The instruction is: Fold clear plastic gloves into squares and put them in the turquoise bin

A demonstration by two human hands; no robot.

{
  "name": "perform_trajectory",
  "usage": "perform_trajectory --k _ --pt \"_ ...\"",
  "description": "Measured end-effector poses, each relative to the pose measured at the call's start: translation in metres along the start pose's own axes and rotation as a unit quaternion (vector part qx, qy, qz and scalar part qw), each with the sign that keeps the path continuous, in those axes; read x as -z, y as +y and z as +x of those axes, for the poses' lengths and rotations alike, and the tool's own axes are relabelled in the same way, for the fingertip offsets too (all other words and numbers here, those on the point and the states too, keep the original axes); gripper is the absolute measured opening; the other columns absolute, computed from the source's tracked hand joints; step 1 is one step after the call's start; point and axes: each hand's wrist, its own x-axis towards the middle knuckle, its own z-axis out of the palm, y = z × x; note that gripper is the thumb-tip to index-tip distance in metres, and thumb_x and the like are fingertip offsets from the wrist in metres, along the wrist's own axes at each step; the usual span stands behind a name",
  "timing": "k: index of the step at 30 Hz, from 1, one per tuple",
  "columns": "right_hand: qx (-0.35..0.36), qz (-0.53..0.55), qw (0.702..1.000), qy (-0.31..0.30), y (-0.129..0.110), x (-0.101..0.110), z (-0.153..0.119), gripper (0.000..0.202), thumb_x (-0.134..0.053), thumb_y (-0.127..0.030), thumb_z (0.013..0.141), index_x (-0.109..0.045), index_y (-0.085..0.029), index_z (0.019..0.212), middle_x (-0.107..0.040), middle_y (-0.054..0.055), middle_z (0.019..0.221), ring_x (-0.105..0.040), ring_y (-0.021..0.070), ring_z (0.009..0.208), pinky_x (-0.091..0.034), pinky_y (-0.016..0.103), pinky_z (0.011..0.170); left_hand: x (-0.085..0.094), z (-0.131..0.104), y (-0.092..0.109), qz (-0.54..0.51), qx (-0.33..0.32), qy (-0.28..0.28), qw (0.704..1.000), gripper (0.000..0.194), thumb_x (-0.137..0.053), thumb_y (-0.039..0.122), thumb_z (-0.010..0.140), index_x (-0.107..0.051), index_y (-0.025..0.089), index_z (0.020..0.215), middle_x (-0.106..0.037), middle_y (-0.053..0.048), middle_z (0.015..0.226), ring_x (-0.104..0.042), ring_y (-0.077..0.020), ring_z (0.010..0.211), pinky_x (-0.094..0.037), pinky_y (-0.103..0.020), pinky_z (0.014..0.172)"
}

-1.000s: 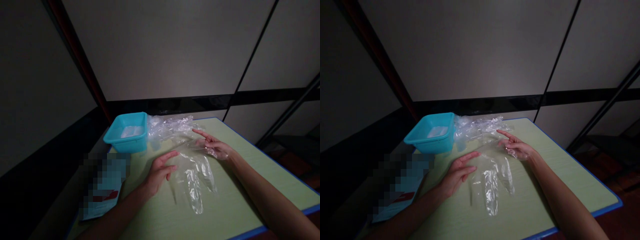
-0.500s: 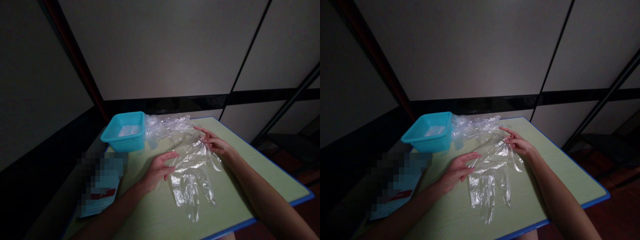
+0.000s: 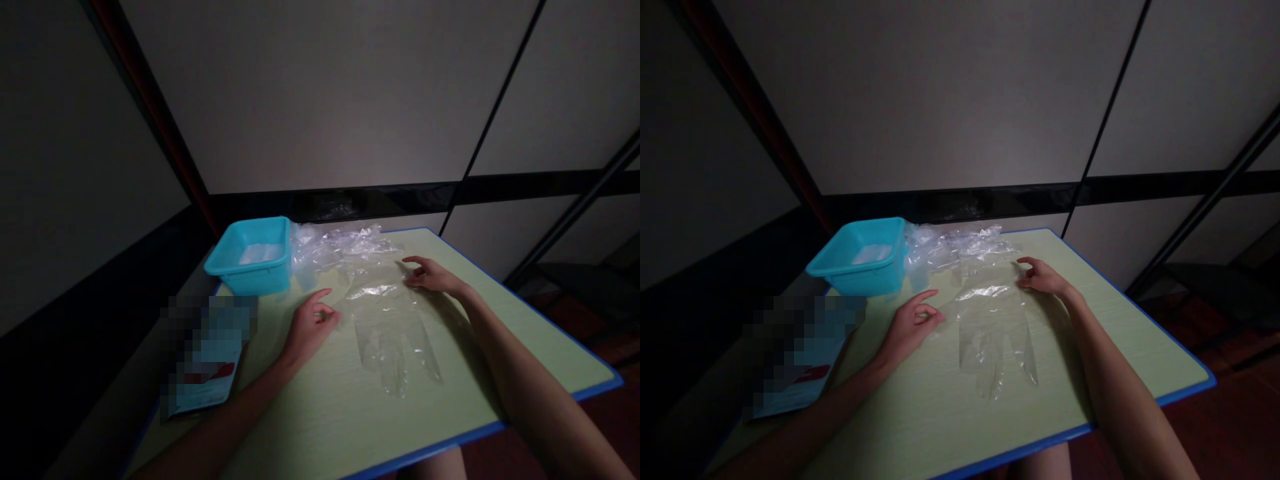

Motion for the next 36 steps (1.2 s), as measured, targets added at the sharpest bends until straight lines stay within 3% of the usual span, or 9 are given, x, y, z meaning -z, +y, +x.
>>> perform_trajectory --k 4,7,10,12,16,19,24,30,36 --pt "0.058 -0.097 0.990 0.082 -0.011 -0.003 0.001 0.052 -0.064 -0.015 0.058 -0.055 -0.015 0.109 -0.053 0.000 0.065 -0.050 0.0158 0.059 -0.038 0.028 0.057 0.000 -0.001 -0.001 0.029 0.005 -0.012 1.000 0.047 -0.061 0.021 0.064 -0.051 0.014 0.110 -0.057 0.004 0.066 -0.048 -0.0075 0.043 -0.036 -0.018 0.041" --pt "0.121 -0.134 0.978 0.107 -0.026 -0.014 -0.002 0.043 -0.055 -0.014 0.066 -0.056 -0.017 0.109 -0.056 0.006 0.086 -0.053 0.0187 0.072 -0.040 0.031 0.068 -0.001 -0.003 -0.003 0.094 -0.071 0.026 0.993 0.045 -0.059 0.018 0.064 -0.049 0.017 0.108 -0.055 0.002 0.080 -0.049 -0.0074 0.048 -0.040 -0.020 0.047" --pt "0.206 -0.143 0.966 0.057 -0.041 -0.033 -0.008 0.032 -0.050 -0.013 0.071 -0.059 -0.018 0.101 -0.056 0.006 0.096 -0.055 0.0185 0.078 -0.042 0.032 0.076 -0.003 -0.011 -0.003 0.216 -0.229 0.071 0.947 0.042 -0.059 0.012 0.061 -0.052 0.019 0.102 -0.054 -0.001 0.088 -0.054 -0.0155 0.075 -0.044 -0.029 0.071" --pt "0.308 -0.143 0.941 -0.003 -0.049 -0.046 -0.013 0.032 -0.048 -0.012 0.073 -0.057 -0.017 0.103 -0.056 0.008 0.101 -0.054 0.0206 0.091 -0.042 0.035 0.082 -0.004 -0.019 0.001 0.282 -0.303 0.048 0.909 0.034 -0.058 0.011 0.063 -0.054 0.019 0.096 -0.055 -0.003 0.087 -0.053 -0.0195 0.085 -0.040 -0.034 0.079" --pt "0.395 -0.124 0.904 -0.102 -0.057 -0.065 -0.020 0.032 -0.051 -0.013 0.074 -0.054 -0.016 0.106 -0.056 0.009 0.107 -0.050 0.0208 0.103 -0.039 0.038 0.090 -0.011 -0.036 0.011 0.346 -0.325 -0.025 0.880 0.015 -0.057 0.014 0.065 -0.054 0.018 0.080 -0.057 -0.004 0.078 -0.052 -0.0207 0.080 -0.038 -0.035 0.077" --pt "0.384 -0.123 0.908 -0.110 -0.058 -0.076 -0.023 0.035 -0.048 -0.014 0.078 -0.049 -0.014 0.113 -0.054 0.012 0.113 -0.047 0.0209 0.109 -0.038 0.039 0.093 -0.019 -0.045 0.016 0.393 -0.265 -0.066 0.878 0.027 -0.061 0.022 0.063 -0.051 0.015 0.086 -0.057 -0.007 0.082 -0.052 -0.0252 0.082 -0.038 -0.039 0.077" --pt "0.282 -0.216 0.933 -0.048 -0.052 -0.095 -0.023 0.048 -0.040 -0.009 0.078 -0.037 -0.007 0.125 -0.043 0.019 0.128 -0.037 0.0259 0.121 -0.028 0.048 0.099 -0.031 -0.051 0.013 0.452 -0.192 -0.100 0.865 0.048 -0.061 0.033 0.067 -0.043 0.011 0.106 -0.057 -0.014 0.096 -0.052 -0.0301 0.091 -0.036 -0.044 0.081" --pt "0.208 -0.260 0.943 -0.017 -0.052 -0.103 -0.029 0.050 -0.036 -0.011 0.080 -0.031 -0.007 0.130 -0.034 0.021 0.136 -0.025 0.0298 0.129 -0.023 0.052 0.101 -0.028 -0.043 0.008 0.442 -0.157 -0.078 0.879 0.040 -0.053 0.016 0.070 -0.040 0.013 0.108 -0.059 -0.008 0.085 -0.055 -0.0240 0.081 -0.038 -0.038 0.077" --pt "0.182 -0.276 0.944 -0.001 -0.053 -0.099 -0.029 0.050 -0.037 -0.013 0.080 -0.032 -0.007 0.130 -0.037 0.020 0.134 -0.028 0.0302 0.127 -0.024 0.051 0.101 -0.023 -0.039 0.004 0.410 -0.177 -0.060 0.893 0.043 -0.046 0.000 0.065 -0.041 0.015 0.105 -0.058 -0.001 0.072 -0.055 -0.0190 0.069 -0.040 -0.033 0.070"
